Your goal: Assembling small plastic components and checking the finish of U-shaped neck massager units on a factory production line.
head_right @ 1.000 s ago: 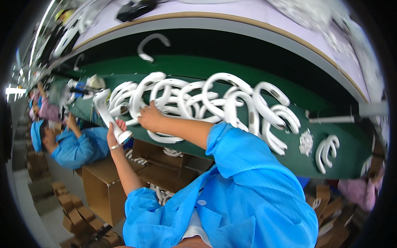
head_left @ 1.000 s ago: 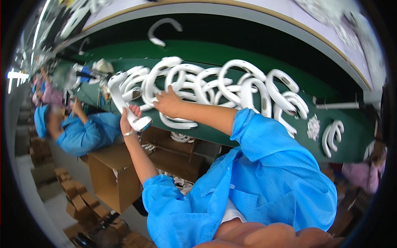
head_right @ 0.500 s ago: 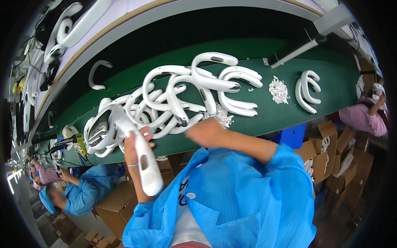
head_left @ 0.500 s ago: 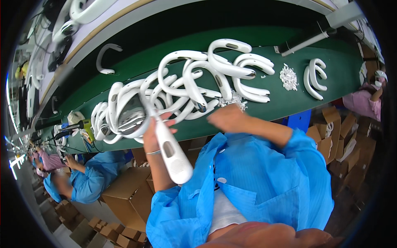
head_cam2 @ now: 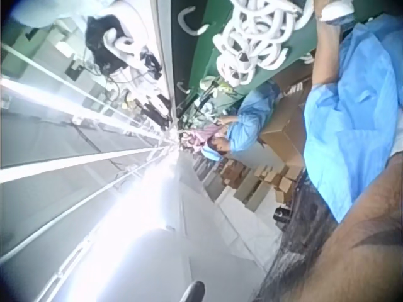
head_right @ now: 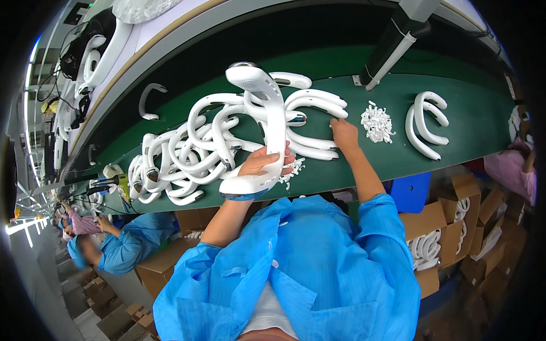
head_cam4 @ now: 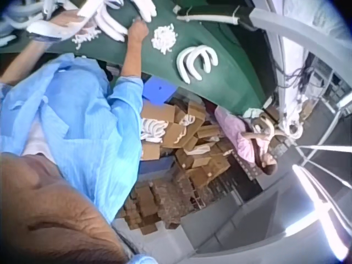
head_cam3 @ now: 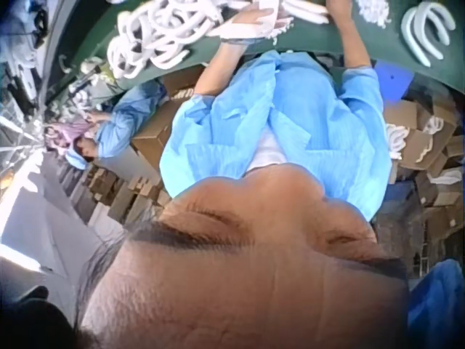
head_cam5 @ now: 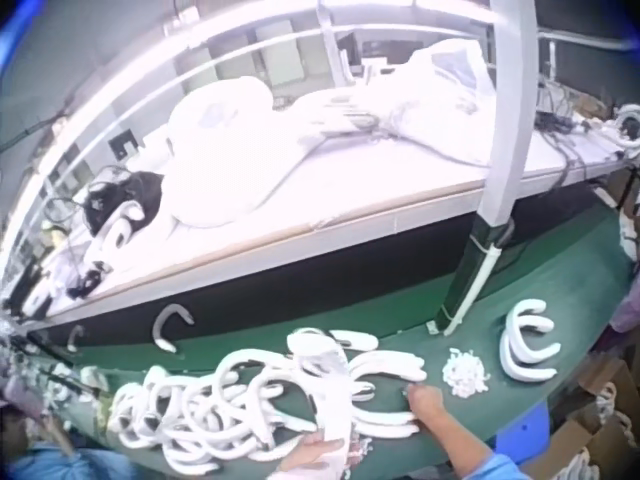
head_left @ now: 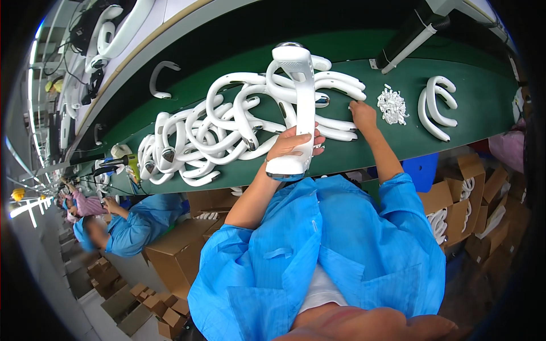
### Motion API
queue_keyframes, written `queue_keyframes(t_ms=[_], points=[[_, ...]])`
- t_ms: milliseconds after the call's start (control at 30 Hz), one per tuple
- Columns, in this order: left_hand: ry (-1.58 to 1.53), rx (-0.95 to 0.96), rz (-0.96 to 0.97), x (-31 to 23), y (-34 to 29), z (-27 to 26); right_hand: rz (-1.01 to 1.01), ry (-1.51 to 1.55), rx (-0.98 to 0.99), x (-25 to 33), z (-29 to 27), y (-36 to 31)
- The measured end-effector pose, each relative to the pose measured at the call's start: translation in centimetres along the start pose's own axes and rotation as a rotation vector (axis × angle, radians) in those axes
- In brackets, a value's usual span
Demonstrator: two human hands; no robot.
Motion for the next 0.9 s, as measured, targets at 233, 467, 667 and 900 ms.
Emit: queue_keyframes(t_ms=[233, 467, 667, 900], points=[[0.202, 0.044, 0.025, 1.0, 1.4, 1.8, 0.104, 0.969, 0.108, 1.9, -7.9, -3.0], [0.221, 0.163, 0.139, 1.5, 2.9, 4.1, 0.198, 1.623, 0.787, 7.1, -14.9, -6.8], [0.361, 0.129, 0.226, 2.2, 2.7, 5.7, -0.011, 1.198, 0.626, 8.0, -15.4, -7.0], [0.535, 0.178, 0.373, 1.8, 1.6, 7.1, -0.005, 1.164, 0.541, 9.5, -18.3, -7.8]])
Point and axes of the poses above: each hand's wrist, its own y-axis towards the middle knuckle, its own z-axis out of the palm, x = y × z, the point moved 3 cm from there along y, towards the middle knuckle, and after that the axes turned 13 degrees about z, right-handed, at the moved point
